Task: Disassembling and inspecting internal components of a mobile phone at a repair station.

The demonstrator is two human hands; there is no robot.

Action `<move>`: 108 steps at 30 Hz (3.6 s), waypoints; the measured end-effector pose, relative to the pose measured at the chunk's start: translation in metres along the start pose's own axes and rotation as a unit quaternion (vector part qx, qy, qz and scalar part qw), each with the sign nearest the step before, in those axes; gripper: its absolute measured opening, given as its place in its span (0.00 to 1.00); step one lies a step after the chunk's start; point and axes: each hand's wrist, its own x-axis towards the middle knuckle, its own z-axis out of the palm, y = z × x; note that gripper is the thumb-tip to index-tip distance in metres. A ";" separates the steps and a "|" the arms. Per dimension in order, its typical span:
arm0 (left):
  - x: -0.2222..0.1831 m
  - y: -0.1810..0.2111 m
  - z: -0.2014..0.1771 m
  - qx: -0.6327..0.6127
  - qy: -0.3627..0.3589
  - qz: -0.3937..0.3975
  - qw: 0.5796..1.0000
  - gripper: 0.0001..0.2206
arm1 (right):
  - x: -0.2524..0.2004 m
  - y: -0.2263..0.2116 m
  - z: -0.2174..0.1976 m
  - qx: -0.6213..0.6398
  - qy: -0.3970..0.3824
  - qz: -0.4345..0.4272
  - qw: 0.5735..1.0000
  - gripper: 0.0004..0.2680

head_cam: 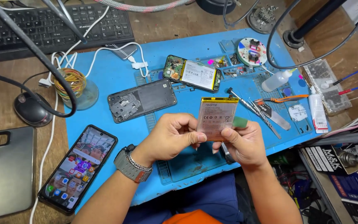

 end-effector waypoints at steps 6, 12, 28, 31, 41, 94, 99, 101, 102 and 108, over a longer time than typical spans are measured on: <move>0.004 0.019 -0.011 0.070 0.006 -0.033 0.997 0.09 | 0.001 0.015 -0.005 -0.007 0.002 0.029 1.000 0.05; 0.005 0.043 -0.032 0.310 0.200 -0.055 0.928 0.19 | -0.023 0.016 -0.006 -0.210 0.000 0.222 0.952 0.06; -0.005 0.058 -0.055 0.596 0.073 -0.086 0.795 0.15 | -0.031 0.008 0.011 -0.230 -0.032 0.393 0.889 0.13; -0.014 0.087 -0.048 0.507 0.209 -0.014 0.836 0.11 | -0.030 0.016 0.041 -0.214 -0.039 0.362 0.907 0.09; -0.094 0.103 -0.040 0.612 0.194 0.139 0.754 0.07 | -0.020 0.032 0.089 -0.554 -0.244 0.078 0.792 0.14; -0.110 0.039 -0.059 0.734 0.019 -0.169 0.658 0.34 | -0.152 -0.017 -0.007 -0.385 -0.093 -0.126 0.910 0.05; -0.106 0.038 -0.035 0.716 -0.006 -0.128 0.686 0.32 | -0.155 -0.007 -0.006 -0.370 -0.105 -0.110 0.917 0.05; -0.101 0.032 -0.024 0.709 -0.017 -0.102 0.697 0.32 | -0.156 -0.005 -0.007 -0.369 -0.114 -0.112 0.916 0.05; -0.097 0.027 -0.016 0.694 -0.019 -0.069 0.716 0.31 | -0.156 -0.004 -0.007 -0.366 -0.142 -0.120 0.912 0.06; -0.072 -0.006 0.019 0.671 0.006 0.018 0.741 0.27 | -0.182 0.023 -0.013 -0.349 -0.282 -0.119 0.886 0.05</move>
